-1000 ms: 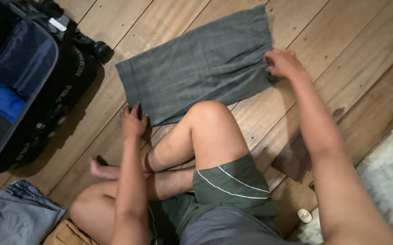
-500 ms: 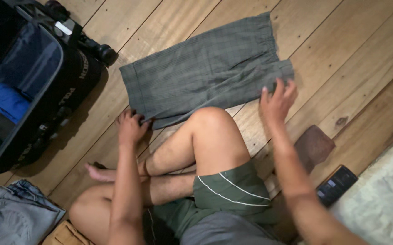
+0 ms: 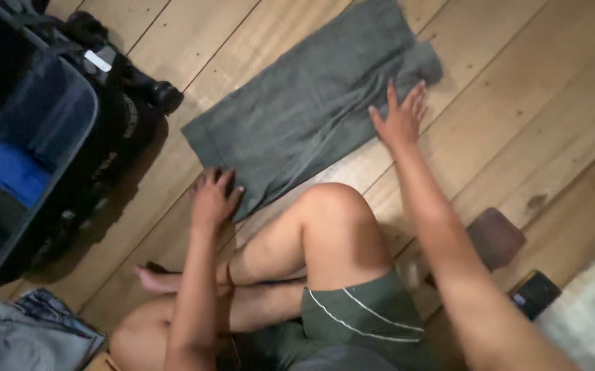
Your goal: The person sits on a wooden floor and folds several pairs of pants. They roll each pair of pants tightly into a cylindrical shape and place them into an open suitcase. The process is repeated for multiple pairs of pants.
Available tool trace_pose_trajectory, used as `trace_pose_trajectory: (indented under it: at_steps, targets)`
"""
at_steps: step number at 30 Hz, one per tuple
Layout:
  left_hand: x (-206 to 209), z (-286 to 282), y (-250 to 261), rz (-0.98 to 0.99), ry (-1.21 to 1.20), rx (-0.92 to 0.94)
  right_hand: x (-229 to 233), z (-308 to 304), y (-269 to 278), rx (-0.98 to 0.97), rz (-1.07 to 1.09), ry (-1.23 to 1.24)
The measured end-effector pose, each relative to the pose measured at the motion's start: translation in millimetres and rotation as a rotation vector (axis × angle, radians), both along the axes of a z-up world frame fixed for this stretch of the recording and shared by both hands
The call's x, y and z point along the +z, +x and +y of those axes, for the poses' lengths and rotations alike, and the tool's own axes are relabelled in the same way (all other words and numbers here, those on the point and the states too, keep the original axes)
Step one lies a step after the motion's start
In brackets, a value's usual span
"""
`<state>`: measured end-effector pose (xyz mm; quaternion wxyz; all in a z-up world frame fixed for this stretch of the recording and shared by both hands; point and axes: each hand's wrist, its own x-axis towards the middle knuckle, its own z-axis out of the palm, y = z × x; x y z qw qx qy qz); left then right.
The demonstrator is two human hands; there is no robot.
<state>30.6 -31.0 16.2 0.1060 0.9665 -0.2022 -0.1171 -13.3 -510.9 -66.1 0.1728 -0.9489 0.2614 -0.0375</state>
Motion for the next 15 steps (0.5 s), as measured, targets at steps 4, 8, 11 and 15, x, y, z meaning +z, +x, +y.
trace_pose_trajectory:
  at_steps: [4,8,11,15]
  targets:
    - [10.0,-11.5,-18.0,0.025,-0.062,-0.019,13.4,-33.8,94.4,0.122,0.133,0.038]
    - [11.2,-36.3,-17.9,0.006,-0.078,-0.102,17.2,-38.0,180.0,0.043,0.163,0.012]
    - [16.9,-46.6,-21.1,-0.053,-0.122,-0.156,17.0,-32.1,221.2,0.065,0.193,0.076]
    - [15.8,-54.1,-19.4,-0.074,-0.124,-0.150,15.9,-43.2,243.7,0.075,0.226,0.067]
